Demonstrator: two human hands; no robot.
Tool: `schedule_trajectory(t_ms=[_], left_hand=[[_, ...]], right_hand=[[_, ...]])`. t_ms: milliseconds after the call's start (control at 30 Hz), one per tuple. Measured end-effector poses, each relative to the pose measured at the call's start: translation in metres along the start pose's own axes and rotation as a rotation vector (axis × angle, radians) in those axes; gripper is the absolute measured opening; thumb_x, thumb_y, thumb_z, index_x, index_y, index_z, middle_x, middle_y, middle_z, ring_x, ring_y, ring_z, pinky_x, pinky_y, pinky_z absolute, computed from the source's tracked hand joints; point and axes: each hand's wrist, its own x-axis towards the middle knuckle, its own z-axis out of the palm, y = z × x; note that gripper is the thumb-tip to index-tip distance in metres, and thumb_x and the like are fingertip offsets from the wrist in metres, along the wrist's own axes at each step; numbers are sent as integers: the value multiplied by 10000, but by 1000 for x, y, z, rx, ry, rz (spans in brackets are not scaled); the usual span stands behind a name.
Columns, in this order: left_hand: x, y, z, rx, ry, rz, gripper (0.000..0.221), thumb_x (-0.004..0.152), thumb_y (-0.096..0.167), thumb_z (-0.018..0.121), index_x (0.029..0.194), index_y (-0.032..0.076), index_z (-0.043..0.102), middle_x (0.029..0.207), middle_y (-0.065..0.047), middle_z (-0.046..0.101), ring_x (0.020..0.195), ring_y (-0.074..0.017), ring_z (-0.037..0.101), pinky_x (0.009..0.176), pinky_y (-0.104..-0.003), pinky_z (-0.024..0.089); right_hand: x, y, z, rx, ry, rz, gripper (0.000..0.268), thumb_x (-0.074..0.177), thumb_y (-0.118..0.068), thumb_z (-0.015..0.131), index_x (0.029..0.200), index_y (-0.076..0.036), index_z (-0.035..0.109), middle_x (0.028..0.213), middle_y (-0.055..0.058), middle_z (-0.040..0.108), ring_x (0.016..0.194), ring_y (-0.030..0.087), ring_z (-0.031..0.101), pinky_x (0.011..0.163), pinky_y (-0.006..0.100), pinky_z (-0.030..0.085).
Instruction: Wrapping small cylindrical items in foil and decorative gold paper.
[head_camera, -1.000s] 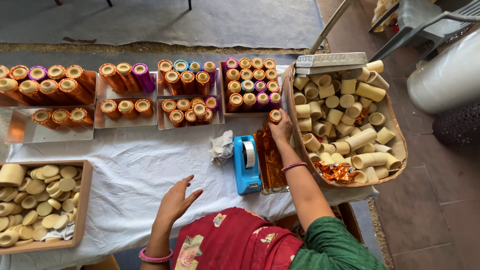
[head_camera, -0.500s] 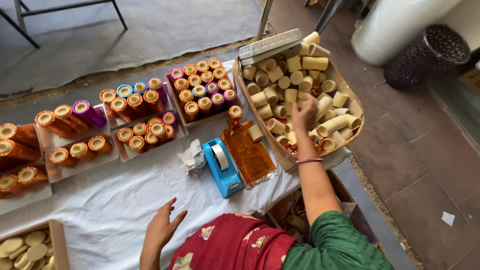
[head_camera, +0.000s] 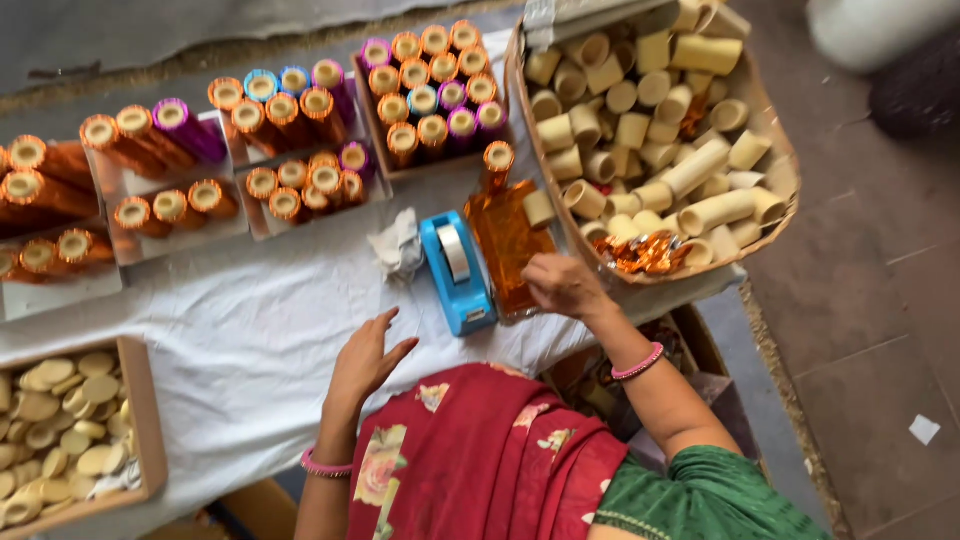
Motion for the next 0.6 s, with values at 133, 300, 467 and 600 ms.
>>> schedule_trajectory(t_ms=[133,300,467,600], left_hand=[[1,6,5,-2,-24,-11,690,875,506,696,1421,114,542,1182,-197,684,1131,-372,636,931,-463,508],[4,-1,18,96,-32,-39,720,865,503,718,1443,117,529,1187,-189,667,1116,-373,630,911,-469,518],[11,-25,41,272,30,-61,785,775,483,806,1427,136,541,1268,-166,617,1135,-355,614,881,-475,530],[8,-28,40,386,59,-99,857,685,428,891,1419,156,542,1281,-132,594,1156,-329,601,862,-489,524]], right_hand=[[-36,-5,47,-20,-249,2,177,712,-102,700,868,-90,617,866,93,612,840,288,648,733,422,504],[-41,-14,50,-72,-139,9,422,701,-50,668,1122,-72,682,1092,104,646,998,284,640,851,422,486],[-36,-14,62,-155,-10,4,384,756,-47,622,1136,-44,674,1119,117,650,1010,286,641,881,421,505],[-39,-4,81,-244,-46,30,163,839,-75,616,990,-47,670,946,89,631,886,258,644,743,387,516]])
